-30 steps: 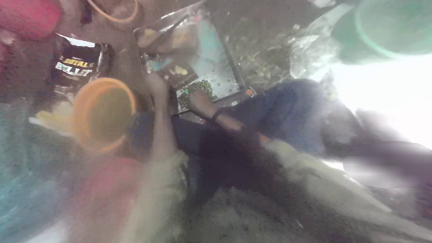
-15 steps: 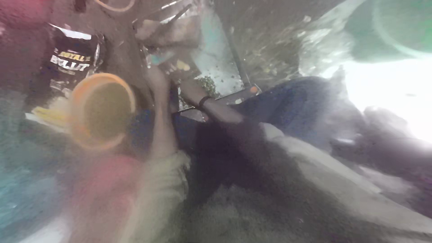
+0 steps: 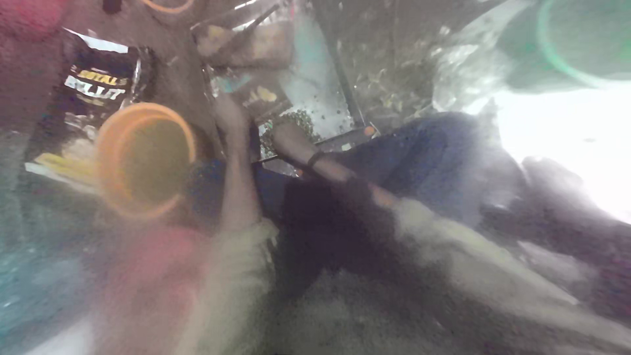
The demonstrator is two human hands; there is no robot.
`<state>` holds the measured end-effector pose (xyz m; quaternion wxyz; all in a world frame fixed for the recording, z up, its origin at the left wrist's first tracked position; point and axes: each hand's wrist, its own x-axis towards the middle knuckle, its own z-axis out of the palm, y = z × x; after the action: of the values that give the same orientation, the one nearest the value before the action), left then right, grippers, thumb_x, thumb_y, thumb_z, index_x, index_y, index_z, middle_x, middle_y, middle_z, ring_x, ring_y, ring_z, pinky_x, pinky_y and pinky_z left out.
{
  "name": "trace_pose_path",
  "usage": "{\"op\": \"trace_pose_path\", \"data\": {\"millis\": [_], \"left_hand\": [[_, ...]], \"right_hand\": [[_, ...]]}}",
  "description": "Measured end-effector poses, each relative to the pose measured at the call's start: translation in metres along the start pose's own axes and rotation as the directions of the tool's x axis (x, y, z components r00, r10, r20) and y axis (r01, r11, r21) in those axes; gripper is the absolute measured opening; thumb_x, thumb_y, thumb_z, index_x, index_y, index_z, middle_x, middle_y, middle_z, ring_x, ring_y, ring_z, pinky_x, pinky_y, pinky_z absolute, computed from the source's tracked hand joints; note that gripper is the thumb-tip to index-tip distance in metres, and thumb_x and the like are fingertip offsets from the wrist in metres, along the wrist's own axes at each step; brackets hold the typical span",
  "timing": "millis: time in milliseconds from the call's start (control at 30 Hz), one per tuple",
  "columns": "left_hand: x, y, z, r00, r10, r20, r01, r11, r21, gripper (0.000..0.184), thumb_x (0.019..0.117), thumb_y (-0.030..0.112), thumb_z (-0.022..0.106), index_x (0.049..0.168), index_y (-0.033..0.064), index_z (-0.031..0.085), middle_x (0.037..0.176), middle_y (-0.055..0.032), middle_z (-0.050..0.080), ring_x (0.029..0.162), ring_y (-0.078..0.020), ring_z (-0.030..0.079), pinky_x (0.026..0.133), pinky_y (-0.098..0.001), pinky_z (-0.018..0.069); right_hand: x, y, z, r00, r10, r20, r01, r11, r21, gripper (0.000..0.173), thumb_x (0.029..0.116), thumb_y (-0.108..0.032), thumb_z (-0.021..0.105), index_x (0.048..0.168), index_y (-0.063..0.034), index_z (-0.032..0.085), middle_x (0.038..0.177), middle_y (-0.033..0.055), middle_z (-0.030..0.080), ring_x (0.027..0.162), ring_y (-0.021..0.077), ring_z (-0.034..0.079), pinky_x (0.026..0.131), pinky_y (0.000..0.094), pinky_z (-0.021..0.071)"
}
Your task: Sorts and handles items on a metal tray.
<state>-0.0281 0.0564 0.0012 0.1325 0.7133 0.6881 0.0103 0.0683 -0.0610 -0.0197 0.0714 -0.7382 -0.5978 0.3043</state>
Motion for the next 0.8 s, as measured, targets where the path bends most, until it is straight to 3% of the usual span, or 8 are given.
{"op": "trace_pose_path", "data": {"millis": [100,167,233,367,467,567,633,800], "left_hand": [[0.003,-0.001,0.002,1.0,0.006,0.0,-0.006,1.0,0.004,0.029,0.0933,0.023,0.068,0.117,0.0061,0.073,0.122,-0.0207,0.071,0.116,-0.038,0.068,0.099,-0.0594,0.0541],[0.002,-0.001,0.001,1.0,-0.004,-0.008,0.004,1.0,-0.011,0.029,0.0936,0.022,0.068,0.117,0.0051,0.073,0.121,-0.021,0.071,0.115,-0.0383,0.069,0.098,-0.0595,0.0547],[0.002,0.0,-0.001,1.0,-0.012,-0.024,0.012,1.0,-0.015,0.031,0.0948,0.024,0.066,0.118,0.003,0.072,0.119,-0.0227,0.071,0.113,-0.0391,0.07,0.097,-0.06,0.0551],[-0.002,0.001,0.0,0.996,0.026,-0.086,-0.027,1.0,-0.009,0.035,0.0966,0.027,0.064,0.12,0.002,0.071,0.12,-0.0231,0.071,0.114,-0.0385,0.069,0.099,-0.0584,0.054],[-0.005,0.001,-0.005,0.996,0.018,-0.082,-0.021,0.999,-0.039,0.033,0.0955,0.028,0.067,0.117,0.0029,0.072,0.119,-0.0216,0.072,0.113,-0.0373,0.07,0.098,-0.0582,0.0552],[-0.008,0.0,-0.002,0.998,0.024,-0.061,-0.028,0.998,-0.064,0.029,0.0962,0.028,0.064,0.113,0.0075,0.075,0.119,-0.0185,0.073,0.112,-0.0357,0.07,0.096,-0.0591,0.0557],[-0.001,0.002,-0.001,0.999,0.021,-0.035,-0.022,0.999,-0.044,0.028,0.0971,0.027,0.063,0.113,0.0073,0.075,0.12,-0.0192,0.072,0.113,-0.0369,0.07,0.097,-0.06,0.0553],[0.0,0.004,-0.002,1.0,0.016,-0.018,-0.016,1.0,-0.012,0.025,0.0926,0.023,0.069,0.11,0.0074,0.076,0.117,-0.0195,0.073,0.112,-0.0375,0.07,0.095,-0.0602,0.0558]], "right_hand": [[0.004,-0.011,-0.004,0.996,0.078,0.048,-0.078,0.997,-0.012,0.038,0.1009,-0.018,0.059,0.133,0.0013,0.057,0.123,0.024,0.066,0.107,0.0419,0.069,0.084,0.0607,0.0577],[0.015,-0.012,-0.006,0.993,0.078,0.089,-0.081,0.996,0.027,0.04,0.1048,-0.02,0.053,0.139,0.0006,0.053,0.13,0.0239,0.064,0.113,0.0412,0.068,0.089,0.0607,0.0567],[0.03,-0.01,-0.008,0.995,0.038,0.096,-0.045,0.996,0.075,0.039,0.1039,-0.02,0.056,0.134,0.0047,0.059,0.132,0.0268,0.063,0.12,0.0433,0.064,0.097,0.0628,0.0527],[0.036,-0.009,0.002,0.994,0.11,-0.014,-0.109,0.992,0.059,0.049,0.101,-0.02,0.058,0.144,0.0014,0.047,0.115,0.0248,0.07,0.104,0.0438,0.071,0.085,0.0624,0.0576],[0.024,-0.005,0.008,0.995,0.101,-0.022,-0.101,0.995,0.007,0.034,0.1027,-0.02,0.057,0.128,0.0022,0.062,0.116,0.0254,0.069,0.106,0.0437,0.069,0.086,0.0616,0.0572],[0.014,0.002,0.01,0.992,0.127,-0.019,-0.126,0.991,0.05,0.047,0.1054,-0.029,0.054,0.142,0.0012,0.052,0.128,0.0254,0.065,0.114,0.0428,0.067,0.091,0.0607,0.0569],[0.009,0.002,0.003,0.994,0.109,0.015,-0.109,0.994,0.024,0.045,0.1076,-0.029,0.05,0.141,0.0023,0.051,0.131,0.0257,0.062,0.117,0.043,0.066,0.092,0.0599,0.0564],[0.0,0.001,0.002,0.998,0.061,-0.014,-0.061,0.998,0.009,0.041,0.1085,-0.032,0.048,0.132,0.0007,0.057,0.115,0.0232,0.068,0.107,0.0408,0.069,0.085,0.0586,0.0584]]}}
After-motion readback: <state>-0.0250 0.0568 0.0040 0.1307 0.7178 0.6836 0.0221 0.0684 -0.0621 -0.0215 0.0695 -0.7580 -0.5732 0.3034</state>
